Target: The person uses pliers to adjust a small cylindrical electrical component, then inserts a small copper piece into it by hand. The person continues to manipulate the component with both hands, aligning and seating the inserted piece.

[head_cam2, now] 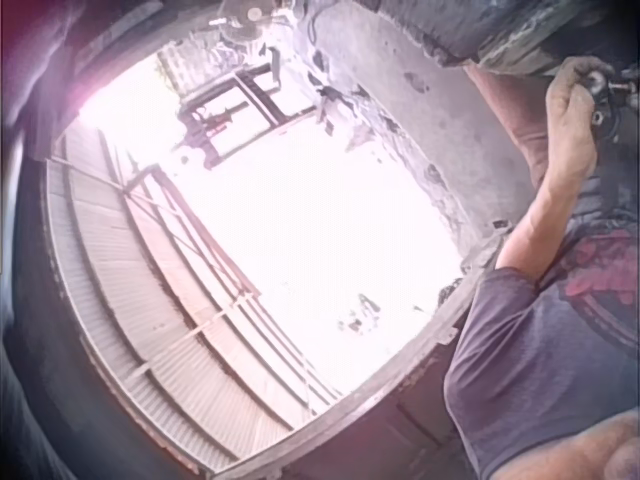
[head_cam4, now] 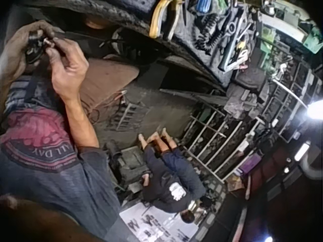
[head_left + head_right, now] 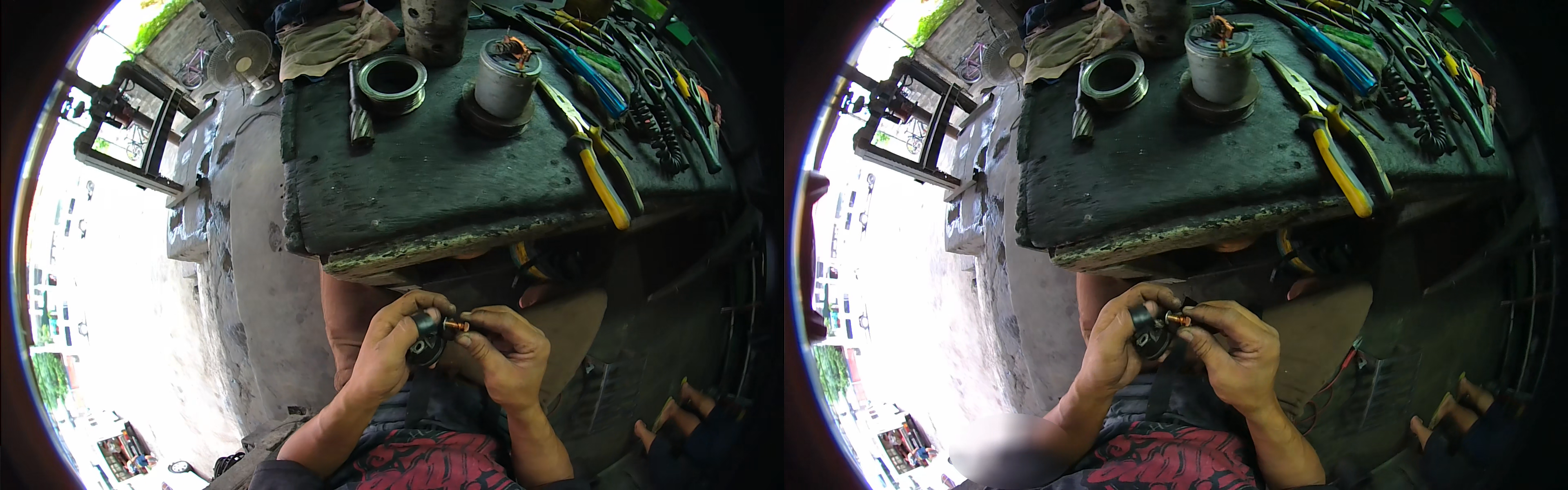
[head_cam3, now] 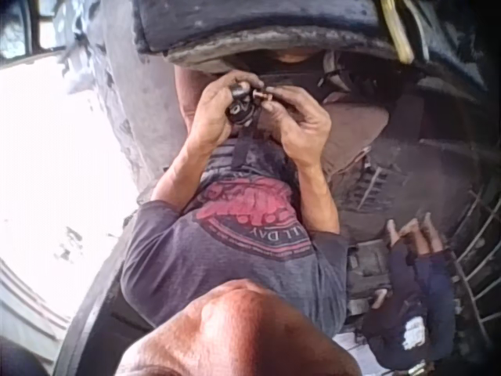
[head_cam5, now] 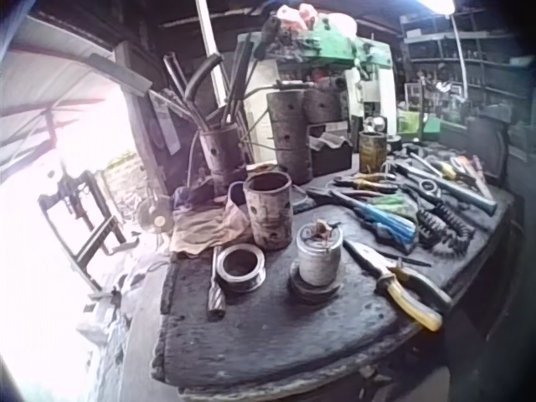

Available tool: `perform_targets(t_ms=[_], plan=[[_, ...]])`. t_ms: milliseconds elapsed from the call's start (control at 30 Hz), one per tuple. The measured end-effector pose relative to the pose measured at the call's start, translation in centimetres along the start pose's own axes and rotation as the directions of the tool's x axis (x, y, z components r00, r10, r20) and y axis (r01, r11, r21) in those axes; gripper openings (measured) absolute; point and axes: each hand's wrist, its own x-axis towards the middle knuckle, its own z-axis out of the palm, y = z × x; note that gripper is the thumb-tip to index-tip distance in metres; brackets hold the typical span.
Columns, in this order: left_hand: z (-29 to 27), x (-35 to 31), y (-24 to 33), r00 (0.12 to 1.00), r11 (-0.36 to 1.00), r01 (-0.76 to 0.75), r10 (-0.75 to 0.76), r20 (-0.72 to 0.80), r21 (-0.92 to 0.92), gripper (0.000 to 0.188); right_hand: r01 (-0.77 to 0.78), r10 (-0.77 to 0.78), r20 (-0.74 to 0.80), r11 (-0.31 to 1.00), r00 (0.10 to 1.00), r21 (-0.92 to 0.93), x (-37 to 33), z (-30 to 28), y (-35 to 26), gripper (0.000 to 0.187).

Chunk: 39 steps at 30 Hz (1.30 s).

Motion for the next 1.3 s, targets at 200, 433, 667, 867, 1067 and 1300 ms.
perform_targets(t_ms=[200, 433, 667, 867, 1067, 1300], plan=[[0.2, -0.4, 0.3, 0.996, 0.910, 0.046, -0.012, -0.085, 0.413, 0.022, 0.018, -0.018, -0.013, 1.000, 1.000, 0.008, -0.2, -0.2, 0.3, 0.021], [0.5, 0.0, -0.4, 0.995, 0.888, -0.016, 0.062, -0.084, 0.460, 0.030, 0.095, -0.094, 0.012, 0.987, 0.996, -0.131, -0.2, -0.3, -0.2, 0.024], [0.3, -0.4, -0.7, 0.981, 0.976, 0.160, -0.141, -0.130, 0.150, 0.031, 0.167, -0.163, 0.036, 0.969, 0.986, -0.183, -0.5, -0.2, 0.1, 0.024], [-0.3, 0.0, -1.0, 0.989, 0.982, 0.126, -0.114, -0.091, 0.138, 0.027, 0.132, -0.128, 0.041, 0.981, 0.991, -0.143, -0.7, -0.3, 0.6, 0.025], [-0.9, 0.0, -1.1, 0.998, 0.994, 0.039, -0.032, -0.062, 0.104, 0.021, 0.064, -0.062, 0.027, 0.996, 0.998, -0.067, -0.8, -0.2, 1.1, 0.023], [-1.6, -0.1, -0.4, 0.993, 0.957, 0.115, -0.111, -0.030, 0.265, 0.021, -0.041, 0.041, 0.023, 0.999, 0.999, 0.016, -0.8, -0.4, 0.8, 0.022]])
